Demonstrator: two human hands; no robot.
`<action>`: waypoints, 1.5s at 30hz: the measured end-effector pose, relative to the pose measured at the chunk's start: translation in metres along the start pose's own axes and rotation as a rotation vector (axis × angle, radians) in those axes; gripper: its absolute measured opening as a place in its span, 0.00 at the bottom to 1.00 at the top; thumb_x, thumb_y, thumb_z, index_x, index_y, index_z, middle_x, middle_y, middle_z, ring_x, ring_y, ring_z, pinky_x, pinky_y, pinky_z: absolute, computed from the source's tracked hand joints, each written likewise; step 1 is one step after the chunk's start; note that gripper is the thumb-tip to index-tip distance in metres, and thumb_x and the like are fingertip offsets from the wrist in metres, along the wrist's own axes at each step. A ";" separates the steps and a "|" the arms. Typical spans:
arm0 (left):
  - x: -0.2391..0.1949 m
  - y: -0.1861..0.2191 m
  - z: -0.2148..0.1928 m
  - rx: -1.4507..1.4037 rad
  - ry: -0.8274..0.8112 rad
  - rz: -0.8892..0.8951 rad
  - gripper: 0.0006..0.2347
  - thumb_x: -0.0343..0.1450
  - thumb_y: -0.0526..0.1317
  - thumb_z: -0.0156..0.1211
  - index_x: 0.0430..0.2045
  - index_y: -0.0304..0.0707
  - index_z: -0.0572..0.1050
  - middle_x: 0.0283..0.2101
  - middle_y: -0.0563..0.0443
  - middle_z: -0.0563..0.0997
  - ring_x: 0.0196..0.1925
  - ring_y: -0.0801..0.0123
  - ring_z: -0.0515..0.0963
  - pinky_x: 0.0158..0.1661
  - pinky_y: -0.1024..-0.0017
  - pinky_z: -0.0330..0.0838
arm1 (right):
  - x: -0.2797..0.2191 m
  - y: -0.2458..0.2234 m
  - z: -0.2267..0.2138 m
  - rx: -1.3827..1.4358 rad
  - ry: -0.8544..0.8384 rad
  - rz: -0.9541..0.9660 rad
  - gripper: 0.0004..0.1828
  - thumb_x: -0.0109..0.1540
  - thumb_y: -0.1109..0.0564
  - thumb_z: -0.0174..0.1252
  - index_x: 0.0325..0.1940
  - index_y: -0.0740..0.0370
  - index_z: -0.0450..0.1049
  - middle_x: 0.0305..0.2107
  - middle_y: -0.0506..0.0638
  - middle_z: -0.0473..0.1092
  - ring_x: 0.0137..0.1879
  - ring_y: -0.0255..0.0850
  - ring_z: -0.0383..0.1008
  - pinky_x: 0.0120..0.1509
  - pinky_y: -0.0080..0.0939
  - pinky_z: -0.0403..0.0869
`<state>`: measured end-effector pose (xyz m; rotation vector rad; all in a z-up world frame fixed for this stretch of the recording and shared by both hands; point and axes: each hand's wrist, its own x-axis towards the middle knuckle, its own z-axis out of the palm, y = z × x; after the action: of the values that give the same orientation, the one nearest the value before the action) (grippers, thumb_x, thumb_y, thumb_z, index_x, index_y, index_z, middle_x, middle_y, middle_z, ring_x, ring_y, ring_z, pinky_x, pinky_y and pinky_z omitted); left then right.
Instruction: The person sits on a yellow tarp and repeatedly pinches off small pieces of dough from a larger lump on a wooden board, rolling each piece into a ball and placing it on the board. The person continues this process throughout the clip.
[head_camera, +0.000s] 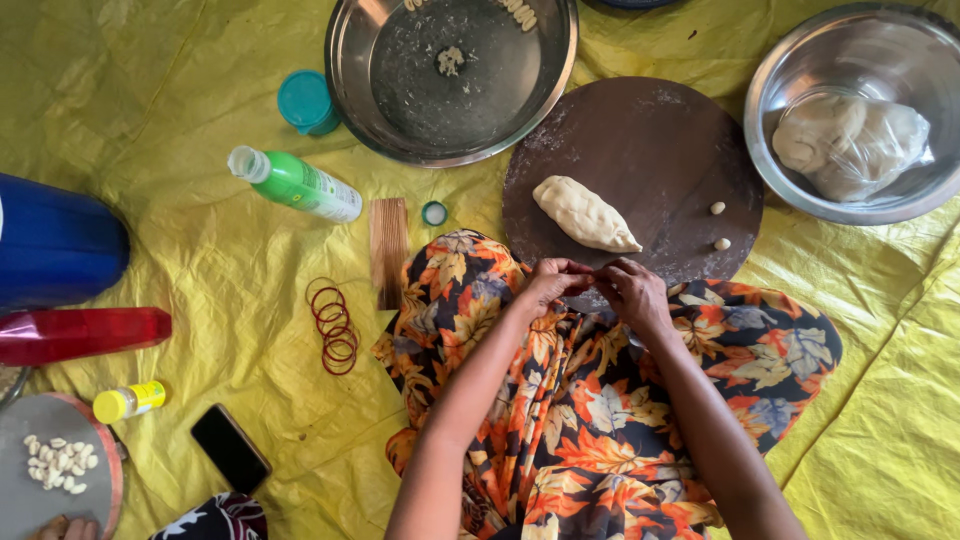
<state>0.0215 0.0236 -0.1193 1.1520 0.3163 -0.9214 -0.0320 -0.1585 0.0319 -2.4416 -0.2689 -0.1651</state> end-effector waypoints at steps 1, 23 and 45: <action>0.003 -0.001 -0.001 0.025 -0.015 0.026 0.10 0.66 0.31 0.71 0.39 0.29 0.81 0.35 0.46 0.86 0.34 0.73 0.85 0.37 0.77 0.82 | 0.000 -0.002 0.001 -0.037 0.011 0.015 0.09 0.61 0.53 0.63 0.43 0.58 0.82 0.39 0.50 0.78 0.42 0.49 0.80 0.44 0.46 0.78; 0.007 0.023 -0.008 -0.362 0.029 0.172 0.16 0.81 0.40 0.38 0.49 0.29 0.76 0.40 0.43 0.84 0.38 0.66 0.84 0.41 0.69 0.80 | 0.012 0.021 0.026 -0.496 -0.017 0.187 0.33 0.55 0.43 0.66 0.63 0.53 0.76 0.65 0.64 0.63 0.66 0.61 0.63 0.58 0.63 0.73; -0.042 0.058 0.026 -0.162 -0.414 0.005 0.46 0.66 0.76 0.41 0.71 0.37 0.58 0.60 0.48 0.76 0.60 0.66 0.78 0.58 0.60 0.75 | 0.006 0.001 0.027 -0.101 -0.067 -0.014 0.21 0.51 0.49 0.72 0.47 0.55 0.82 0.48 0.50 0.76 0.54 0.46 0.76 0.50 0.48 0.79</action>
<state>0.0343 0.0260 -0.0441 0.7899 0.0495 -1.0832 -0.0243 -0.1412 0.0114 -2.5495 -0.3142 -0.1047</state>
